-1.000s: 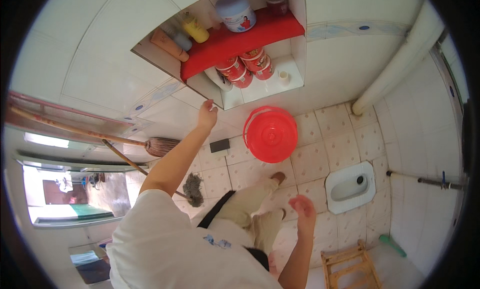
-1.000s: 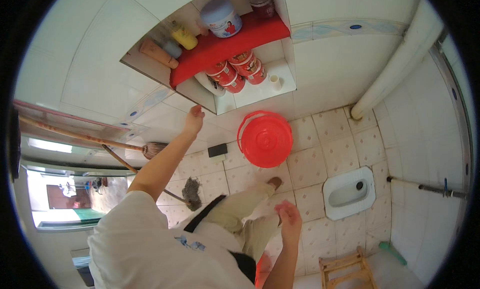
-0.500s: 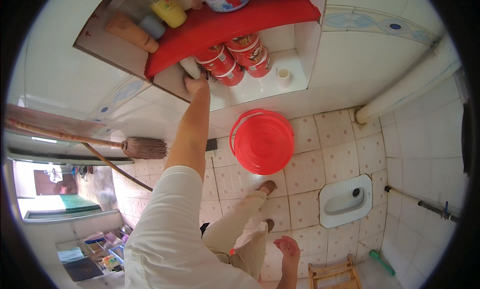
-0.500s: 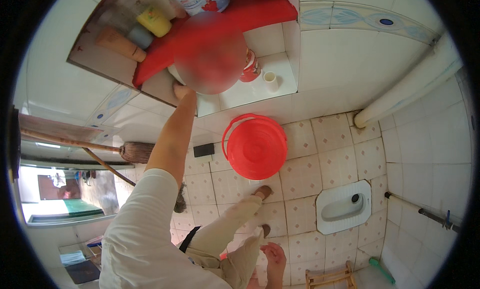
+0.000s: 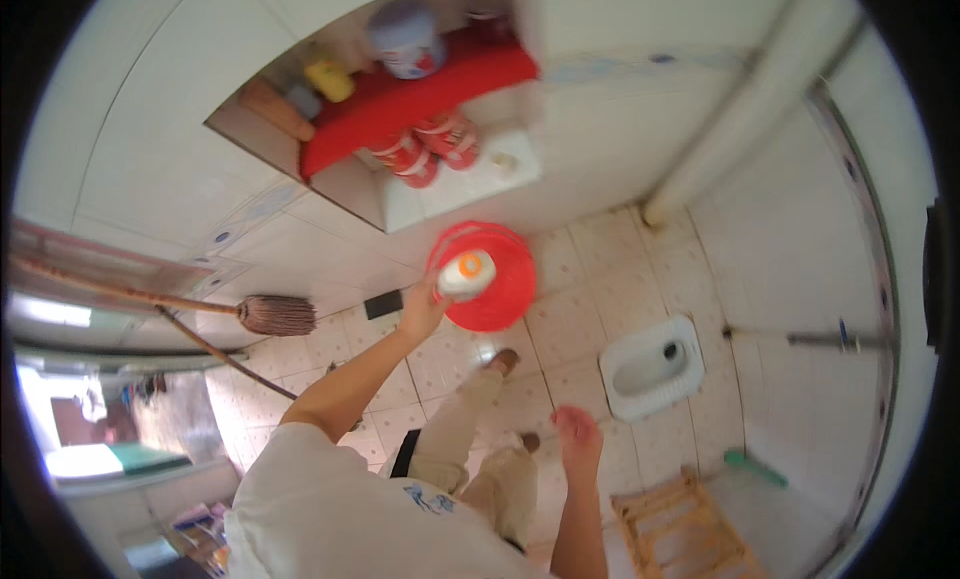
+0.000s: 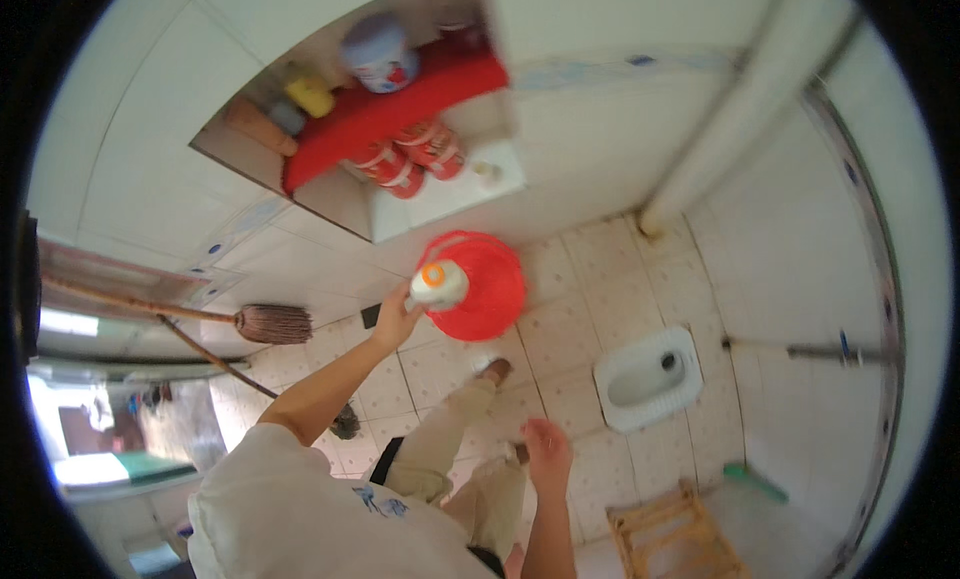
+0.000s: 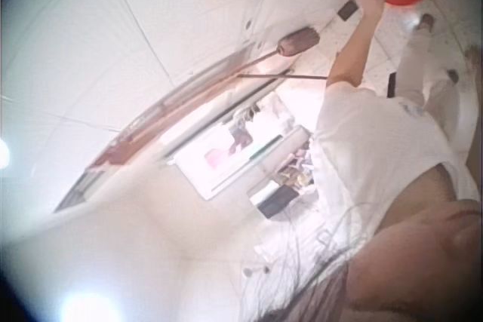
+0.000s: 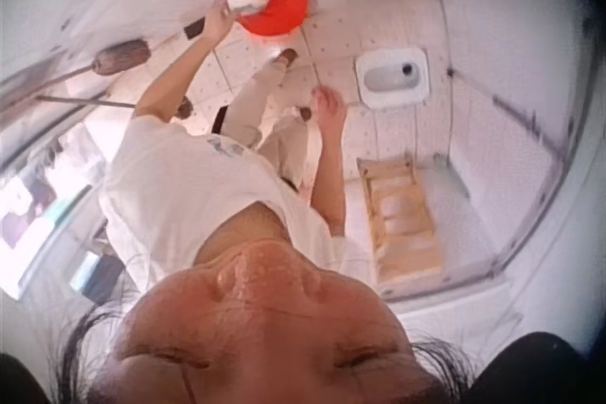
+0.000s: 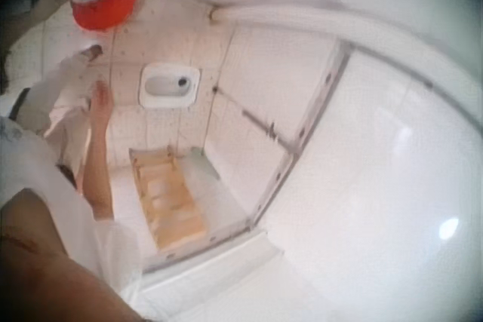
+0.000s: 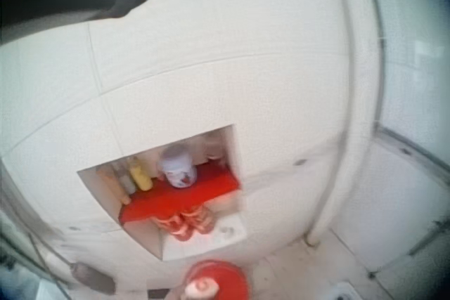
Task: The person cleans a squat toilet by applying cleaning liquid from a bottle and scrubbing the basin with a green brush. They repeatedly scoop water from a red bucket using a blue ladle to rinse the toilet and the brush.
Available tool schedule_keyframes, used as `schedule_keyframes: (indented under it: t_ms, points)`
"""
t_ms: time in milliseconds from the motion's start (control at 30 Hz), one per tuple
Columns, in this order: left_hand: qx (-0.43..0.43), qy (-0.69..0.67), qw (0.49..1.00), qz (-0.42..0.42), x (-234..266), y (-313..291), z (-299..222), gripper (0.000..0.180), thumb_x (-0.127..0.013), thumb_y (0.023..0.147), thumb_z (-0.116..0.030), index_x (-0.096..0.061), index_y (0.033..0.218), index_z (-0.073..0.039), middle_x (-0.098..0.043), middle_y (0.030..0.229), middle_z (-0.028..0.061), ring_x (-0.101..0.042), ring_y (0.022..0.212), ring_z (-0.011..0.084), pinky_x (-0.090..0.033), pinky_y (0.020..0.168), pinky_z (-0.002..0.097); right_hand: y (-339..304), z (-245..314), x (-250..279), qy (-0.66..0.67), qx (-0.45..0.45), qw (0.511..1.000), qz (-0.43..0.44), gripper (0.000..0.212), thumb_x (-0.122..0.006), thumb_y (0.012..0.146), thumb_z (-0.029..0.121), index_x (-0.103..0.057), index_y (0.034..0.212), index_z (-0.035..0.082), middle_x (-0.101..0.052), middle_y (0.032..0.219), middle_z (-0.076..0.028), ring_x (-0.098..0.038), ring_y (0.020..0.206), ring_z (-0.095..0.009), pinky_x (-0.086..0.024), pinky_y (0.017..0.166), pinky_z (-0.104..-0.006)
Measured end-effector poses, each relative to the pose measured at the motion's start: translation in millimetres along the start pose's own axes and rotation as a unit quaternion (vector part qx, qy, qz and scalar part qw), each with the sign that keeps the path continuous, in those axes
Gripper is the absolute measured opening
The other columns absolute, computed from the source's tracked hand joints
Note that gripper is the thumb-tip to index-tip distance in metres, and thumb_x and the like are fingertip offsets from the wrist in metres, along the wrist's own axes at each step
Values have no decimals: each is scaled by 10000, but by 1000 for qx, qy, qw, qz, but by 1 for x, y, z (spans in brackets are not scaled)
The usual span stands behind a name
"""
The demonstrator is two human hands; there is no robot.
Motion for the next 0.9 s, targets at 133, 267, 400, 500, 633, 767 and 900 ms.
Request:
schedule_keyframes:
  t_ms: [133, 267, 400, 500, 633, 767, 900]
  points:
    - [93, -242, 945, 202, -60, -65, -143, 384, -682, 790, -110, -541, 1135, -21, -625, 1021, 146, -610, 909, 227, -469, 801, 346, -34, 112, 27, -77, 168, 982, -43, 284, -634, 815, 26, -583, 1093, 4, -594, 1021, -66, -578, 914, -148, -472, 802, -262]
    - [-28, -155, 910, 385, -99, -115, -304, 349, -675, 801, -127, -550, 1117, -46, -632, 966, 131, -614, 889, 236, -475, 784, 339, -123, 203, 81, -207, 308, 919, -132, 405, -721, 720, 51, -596, 1106, 40, -538, 1072, -82, -557, 887, -158, -462, 753, -249]
    - [-206, -97, 882, 411, -107, -150, -429, 325, -685, 786, -206, -564, 1056, -73, -632, 902, 151, -610, 820, 329, -472, 697, 384, -202, 242, 158, -280, 308, 876, -243, 385, -771, 680, 115, -622, 1029, 51, -558, 904, -53, -540, 764, -139, -443, 658, -242]
    - [-288, -45, 863, 413, -116, -177, -471, 297, -671, 791, -216, -551, 1024, -76, -632, 884, 140, -612, 810, 328, -473, 680, 402, -246, 244, 198, -301, 261, 869, -293, 315, -791, 679, 176, -629, 916, 46, -557, 725, -17, -510, 643, -118, -421, 583, -234]
    - [-328, 27, 829, 453, -138, -179, -504, 289, -674, 787, -235, -556, 997, -75, -630, 857, 135, -612, 793, 324, -470, 658, 412, -268, 249, 231, -326, 182, 875, -307, 321, -770, 715, 190, -611, 940, 25, -578, 735, -53, -499, 600, -126, -427, 555, -243]
    - [-393, -12, 813, 429, -148, -172, -531, 301, -680, 780, -261, -549, 973, -70, -624, 815, 123, -609, 747, 322, -465, 638, 408, -268, 266, 249, -336, 181, 870, -313, 302, -730, 759, 189, -598, 966, 13, -597, 752, -83, -519, 589, -142, -443, 552, -256]
    - [-422, -17, 804, 418, -162, -151, -544, 311, -675, 781, -274, -532, 954, -59, -615, 785, 116, -603, 702, 322, -465, 614, 409, -259, 284, 254, -385, 200, 840, -325, 269, -668, 813, 192, -586, 995, 11, -612, 793, -107, -571, 638, -205, -471, 585, -304]
Point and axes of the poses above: each hand's wrist, its own y-axis towards the middle knuckle, its own x-axis out of the back of the hand, z = x × y, the point moved 8 cm from there along y, towards the middle knuckle
